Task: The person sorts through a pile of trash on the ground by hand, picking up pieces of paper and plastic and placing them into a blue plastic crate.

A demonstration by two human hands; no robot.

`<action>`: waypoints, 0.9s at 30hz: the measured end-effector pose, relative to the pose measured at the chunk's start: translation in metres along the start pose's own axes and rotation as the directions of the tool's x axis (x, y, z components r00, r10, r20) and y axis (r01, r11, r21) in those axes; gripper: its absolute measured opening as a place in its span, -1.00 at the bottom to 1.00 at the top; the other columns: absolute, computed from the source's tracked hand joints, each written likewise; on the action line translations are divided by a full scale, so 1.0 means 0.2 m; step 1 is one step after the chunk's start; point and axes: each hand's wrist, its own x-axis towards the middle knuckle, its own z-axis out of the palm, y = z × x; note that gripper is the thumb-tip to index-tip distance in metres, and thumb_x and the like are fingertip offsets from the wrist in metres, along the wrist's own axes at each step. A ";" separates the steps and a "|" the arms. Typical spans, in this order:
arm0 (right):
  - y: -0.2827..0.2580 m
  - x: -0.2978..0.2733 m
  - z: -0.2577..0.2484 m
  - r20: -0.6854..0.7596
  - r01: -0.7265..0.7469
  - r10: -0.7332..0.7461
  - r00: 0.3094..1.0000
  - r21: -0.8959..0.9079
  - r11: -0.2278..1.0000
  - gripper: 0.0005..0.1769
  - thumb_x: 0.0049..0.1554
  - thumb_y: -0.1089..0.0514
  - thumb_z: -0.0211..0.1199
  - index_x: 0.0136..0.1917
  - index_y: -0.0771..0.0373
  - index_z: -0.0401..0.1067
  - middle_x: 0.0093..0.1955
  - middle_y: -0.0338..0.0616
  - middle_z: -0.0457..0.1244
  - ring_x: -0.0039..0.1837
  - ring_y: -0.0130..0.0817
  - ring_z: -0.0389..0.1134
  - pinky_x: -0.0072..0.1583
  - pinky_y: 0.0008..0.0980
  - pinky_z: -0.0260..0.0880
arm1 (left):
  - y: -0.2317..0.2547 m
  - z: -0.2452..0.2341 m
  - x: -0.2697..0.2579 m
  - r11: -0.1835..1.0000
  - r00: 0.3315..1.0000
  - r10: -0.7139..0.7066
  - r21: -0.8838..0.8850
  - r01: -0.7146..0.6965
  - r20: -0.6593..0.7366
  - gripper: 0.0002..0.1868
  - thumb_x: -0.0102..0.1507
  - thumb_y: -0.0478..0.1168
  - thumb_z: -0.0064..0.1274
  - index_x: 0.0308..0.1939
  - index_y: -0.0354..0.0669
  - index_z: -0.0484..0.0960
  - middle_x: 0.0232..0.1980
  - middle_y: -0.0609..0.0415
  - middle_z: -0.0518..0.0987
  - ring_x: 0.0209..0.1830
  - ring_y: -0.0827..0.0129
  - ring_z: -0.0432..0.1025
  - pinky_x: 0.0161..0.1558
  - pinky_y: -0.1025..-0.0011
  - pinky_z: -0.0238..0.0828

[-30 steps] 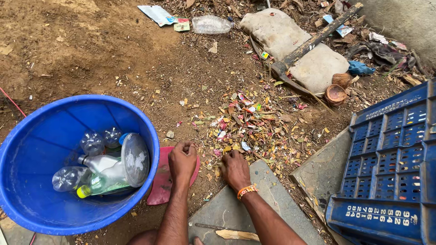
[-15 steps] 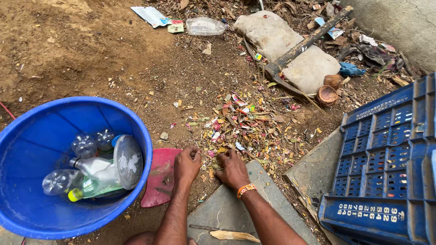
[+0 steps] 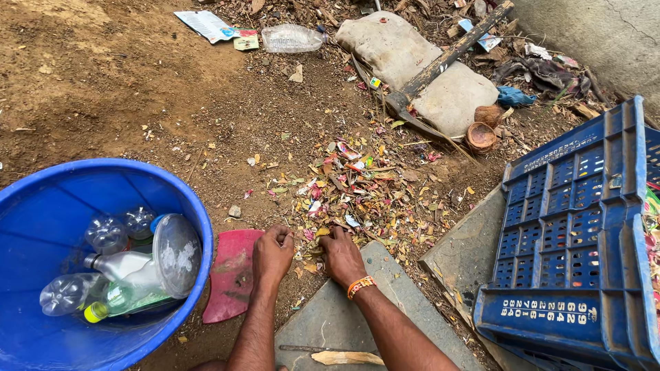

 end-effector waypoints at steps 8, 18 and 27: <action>0.11 0.08 -0.02 0.079 -0.170 0.155 0.985 0.245 0.954 -0.72 0.06 0.44 0.14 -0.02 0.30 0.58 0.04 -0.03 0.37 0.05 -0.29 0.40 0.18 -0.29 0.47 | 0.00 -0.01 0.00 1.000 1.000 -0.007 0.001 0.007 0.014 -0.87 0.30 -0.23 0.07 -0.11 -0.06 0.68 -0.21 0.14 0.72 -0.28 0.41 0.57 -0.09 0.34 0.52; 0.43 0.00 -0.40 0.007 -0.144 0.252 0.968 0.835 0.531 -0.85 0.07 0.32 0.37 -0.04 0.30 0.58 -0.21 -0.19 0.40 -0.23 -0.50 0.36 -0.17 -0.46 0.40 | -0.02 -0.01 -0.01 0.997 0.996 0.078 -0.003 -0.078 -0.052 -0.80 0.26 -0.16 0.10 -0.09 -0.09 0.72 -0.19 0.01 0.74 -0.21 0.23 0.62 -0.08 0.26 0.53; 0.76 -0.50 -1.48 -0.333 0.079 0.328 0.884 0.799 0.597 -0.78 0.14 0.32 0.28 0.07 0.32 0.60 -0.08 -0.18 0.41 -0.13 -0.53 0.34 -0.07 -0.49 0.37 | -0.10 0.01 0.02 0.993 0.995 0.095 0.072 -0.092 -0.030 -0.72 0.27 -0.11 0.13 0.00 -0.13 0.72 -0.07 -0.08 0.75 -0.12 0.14 0.64 -0.02 0.22 0.54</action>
